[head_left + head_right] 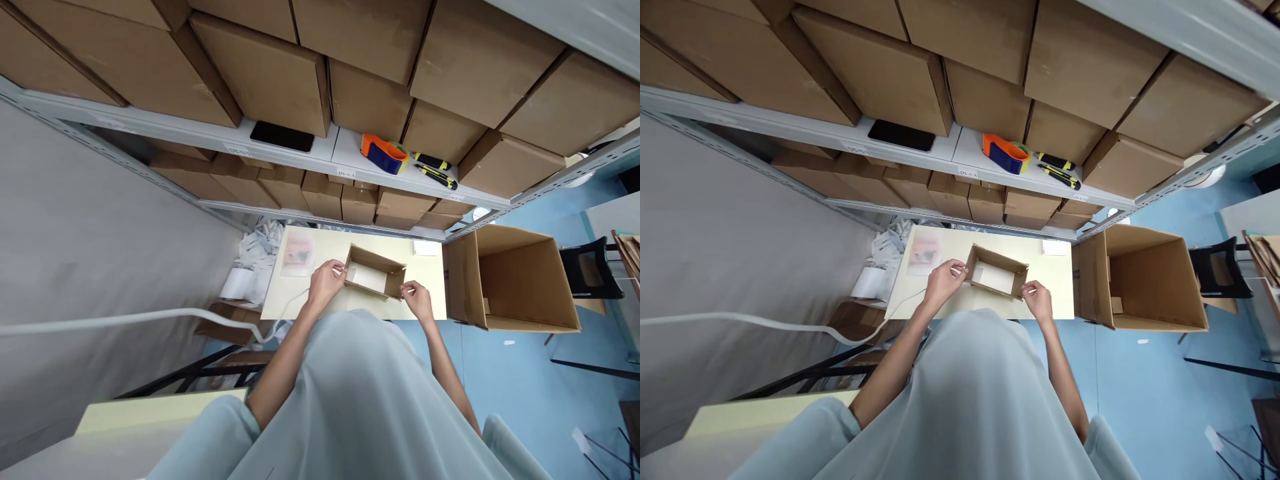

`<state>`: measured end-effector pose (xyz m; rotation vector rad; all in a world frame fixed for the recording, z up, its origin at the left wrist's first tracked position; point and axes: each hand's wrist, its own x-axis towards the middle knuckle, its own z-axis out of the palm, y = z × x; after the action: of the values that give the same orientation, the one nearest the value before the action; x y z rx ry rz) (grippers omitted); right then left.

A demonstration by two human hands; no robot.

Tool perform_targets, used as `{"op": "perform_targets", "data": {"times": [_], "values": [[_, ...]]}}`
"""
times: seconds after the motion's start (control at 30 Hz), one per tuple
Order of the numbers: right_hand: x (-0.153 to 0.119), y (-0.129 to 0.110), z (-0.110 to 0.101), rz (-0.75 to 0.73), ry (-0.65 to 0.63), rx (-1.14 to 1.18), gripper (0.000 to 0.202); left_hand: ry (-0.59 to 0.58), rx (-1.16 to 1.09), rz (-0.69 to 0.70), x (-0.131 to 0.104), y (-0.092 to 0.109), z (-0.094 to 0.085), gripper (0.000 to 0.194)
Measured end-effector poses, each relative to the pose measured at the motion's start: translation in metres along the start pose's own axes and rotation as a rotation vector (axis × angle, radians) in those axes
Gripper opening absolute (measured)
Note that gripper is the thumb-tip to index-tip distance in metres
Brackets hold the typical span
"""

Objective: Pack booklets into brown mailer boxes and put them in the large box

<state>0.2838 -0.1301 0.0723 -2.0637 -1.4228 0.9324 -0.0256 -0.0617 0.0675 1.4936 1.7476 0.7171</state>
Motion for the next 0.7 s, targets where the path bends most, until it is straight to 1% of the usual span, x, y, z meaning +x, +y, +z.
{"op": "perform_targets", "data": {"times": [0.07, 0.13, 0.27, 0.33, 0.43, 0.5, 0.6, 0.7], "values": [[0.006, -0.007, -0.006, -0.022, 0.024, -0.075, 0.019, 0.010, 0.062, 0.006, -0.001, 0.007, 0.001, 0.012], [0.012, -0.013, -0.013, -0.038, 0.054, -0.124, 0.016, 0.024, 0.110, -0.005, -0.006, 0.012, 0.002, 0.014], [0.020, -0.020, -0.025, -0.085, 0.075, -0.151, 0.015, 0.025, 0.148, -0.014, -0.026, 0.020, 0.003, 0.015], [0.021, -0.019, -0.027, -0.102, 0.049, -0.173, 0.012, 0.036, 0.151, -0.016, -0.038, 0.022, 0.006, 0.015], [0.020, -0.015, -0.024, -0.105, -0.047, -0.228, 0.007, 0.047, 0.159, -0.020, -0.053, 0.021, 0.013, 0.016], [0.018, -0.012, -0.019, -0.108, -0.101, -0.245, 0.009, 0.042, 0.180, -0.019, -0.060, 0.019, 0.019, 0.016], [0.016, -0.009, -0.011, -0.145, -0.112, -0.253, 0.016, 0.039, 0.223, -0.012, -0.066, 0.016, 0.026, 0.016], [0.015, -0.009, -0.006, -0.177, -0.113, -0.284, 0.020, 0.031, 0.250, 0.008, -0.068, 0.015, 0.027, 0.017]]}}
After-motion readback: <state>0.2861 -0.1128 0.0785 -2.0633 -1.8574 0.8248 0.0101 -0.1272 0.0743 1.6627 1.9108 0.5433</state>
